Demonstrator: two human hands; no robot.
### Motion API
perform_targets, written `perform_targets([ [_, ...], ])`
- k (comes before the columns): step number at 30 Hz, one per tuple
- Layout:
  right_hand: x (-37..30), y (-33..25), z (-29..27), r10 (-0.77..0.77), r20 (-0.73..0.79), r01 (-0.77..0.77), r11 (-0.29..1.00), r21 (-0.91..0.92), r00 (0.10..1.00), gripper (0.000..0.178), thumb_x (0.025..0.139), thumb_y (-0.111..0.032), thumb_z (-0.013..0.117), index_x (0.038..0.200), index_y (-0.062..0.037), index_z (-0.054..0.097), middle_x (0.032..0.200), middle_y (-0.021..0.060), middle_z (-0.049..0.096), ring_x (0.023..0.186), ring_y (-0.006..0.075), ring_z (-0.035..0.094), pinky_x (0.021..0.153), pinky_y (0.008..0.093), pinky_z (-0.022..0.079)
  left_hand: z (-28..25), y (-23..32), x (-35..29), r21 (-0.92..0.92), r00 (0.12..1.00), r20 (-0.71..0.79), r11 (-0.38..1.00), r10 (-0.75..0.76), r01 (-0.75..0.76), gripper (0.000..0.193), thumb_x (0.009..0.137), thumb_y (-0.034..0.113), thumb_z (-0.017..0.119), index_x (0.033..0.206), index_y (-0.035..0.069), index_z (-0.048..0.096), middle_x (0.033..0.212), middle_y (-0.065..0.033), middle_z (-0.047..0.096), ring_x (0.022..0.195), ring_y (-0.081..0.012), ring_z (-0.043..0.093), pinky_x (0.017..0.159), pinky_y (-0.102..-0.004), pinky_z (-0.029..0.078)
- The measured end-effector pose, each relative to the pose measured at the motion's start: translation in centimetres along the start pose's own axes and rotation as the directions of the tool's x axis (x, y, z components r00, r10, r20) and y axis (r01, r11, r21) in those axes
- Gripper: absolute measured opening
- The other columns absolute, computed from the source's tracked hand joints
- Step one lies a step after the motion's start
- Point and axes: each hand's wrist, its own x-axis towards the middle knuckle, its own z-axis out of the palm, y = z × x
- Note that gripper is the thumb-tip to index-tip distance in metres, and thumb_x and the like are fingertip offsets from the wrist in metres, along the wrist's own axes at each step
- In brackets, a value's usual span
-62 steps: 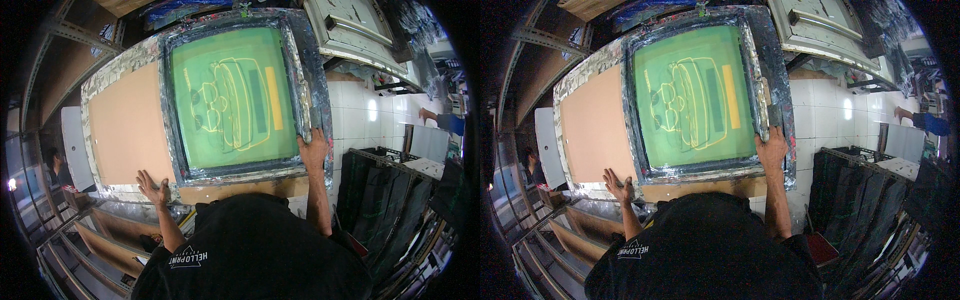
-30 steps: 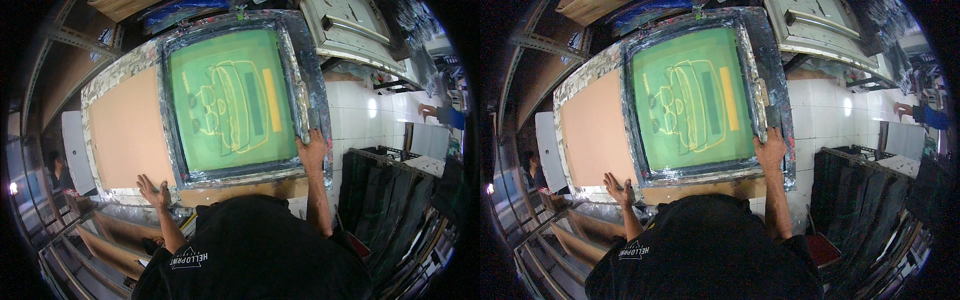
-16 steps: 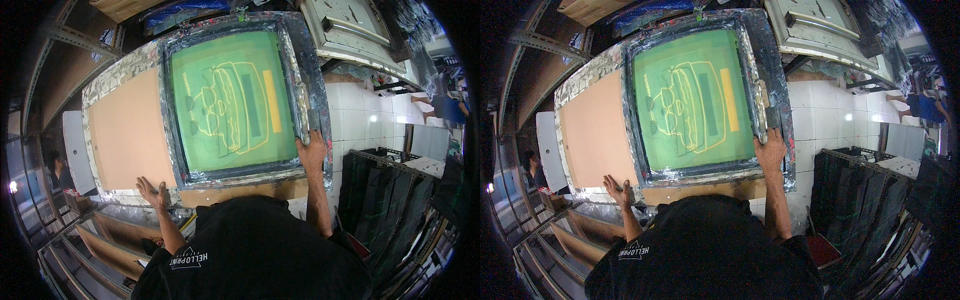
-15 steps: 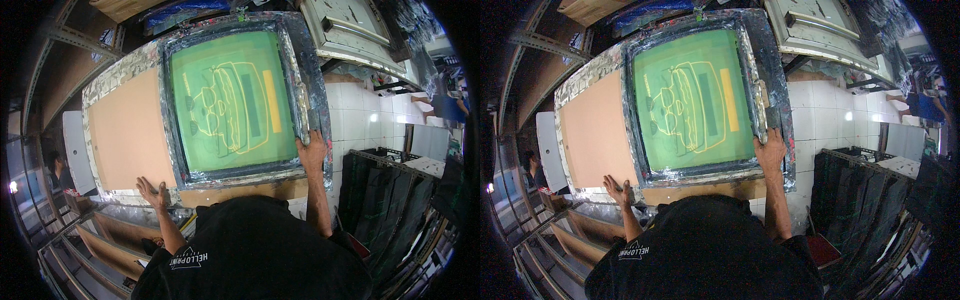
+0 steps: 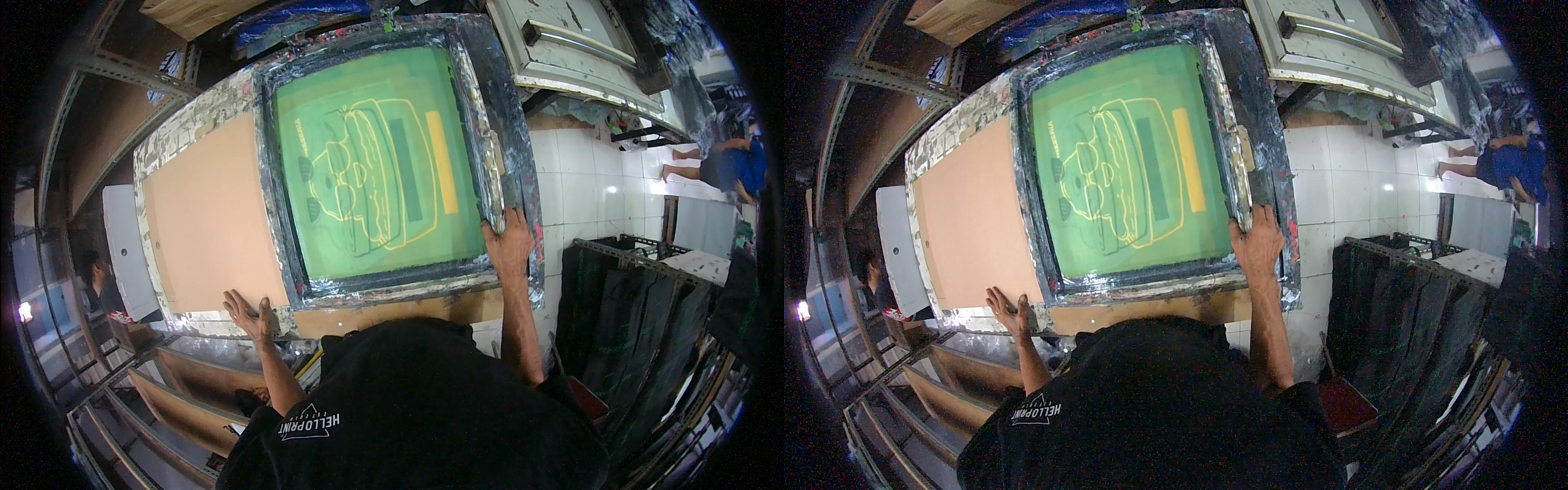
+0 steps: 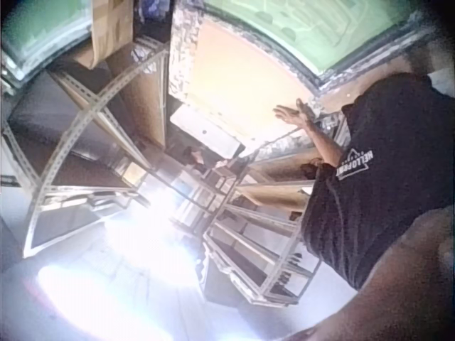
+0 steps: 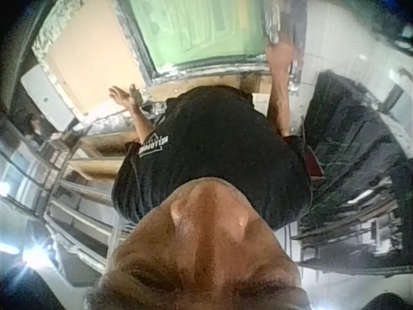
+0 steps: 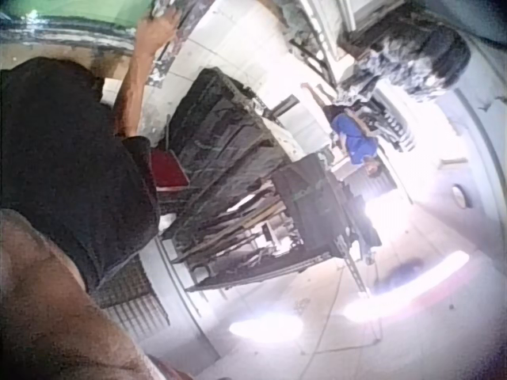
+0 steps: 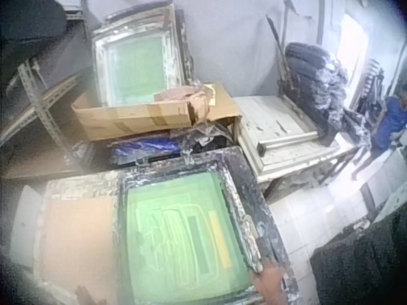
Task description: The person aligns a screen printing frame over a design template on a workbench. They then lift the frame to reveal the printed design on the material below and smooth the surface with their hands.
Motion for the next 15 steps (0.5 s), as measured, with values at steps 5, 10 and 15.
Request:
perform_targets([
  [5, -0.1, 0.3, 0.2, -0.016, -0.004, 0.016, 1.000, 0.019, 1.000, 0.040, 0.072, -0.019, 0.075, 0.102, 0.0015, 0.061, 0.095, 0.0194, 0.060, 0.084, 0.0434, 0.063, 0.066, 0.0534, 0.050, -0.2, 0.5, -0.1, -0.015, 1.000, 0.007, 1.000, -0.018, 0.018, 0.100, 0.077, 0.061, 0.073, 0.152, 0.007, 0.035, 0.160, -0.0228, 0.024, 0.147, -0.0486, 0.016, 0.116, -0.0608, 0.018],
  [10, -0.2, 0.6, 0.6, -0.029, -0.026, 0.029, 0.999, 0.016, 0.999, 0.038, 0.072, -0.019, 0.075, 0.100, 0.0012, 0.060, 0.096, 0.0204, 0.061, 0.084, 0.0438, 0.063, 0.067, 0.0535, 0.050, -0.2, 0.8, -0.2, 0.004, 0.999, 0.014, 0.999, -0.045, 0.045, 0.102, 0.076, 0.063, 0.073, 0.153, 0.009, 0.034, 0.161, -0.0203, 0.024, 0.148, -0.0462, 0.015, 0.117, -0.0594, 0.016],
  [15, -0.1, 0.3, 0.4, -0.003, 0.002, 0.003, 1.000, 0.011, 1.000, 0.036, 0.072, -0.019, 0.074, 0.098, 0.0004, 0.059, 0.098, 0.0212, 0.061, 0.084, 0.0444, 0.064, 0.069, 0.0540, 0.051, 0.2, -0.2, -0.1, 0.023, 1.000, -0.002, 0.999, -0.031, 0.031, 0.102, 0.076, 0.065, 0.072, 0.153, 0.010, 0.034, 0.161, -0.0181, 0.024, 0.148, -0.0447, 0.015, 0.118, -0.0578, 0.015],
])
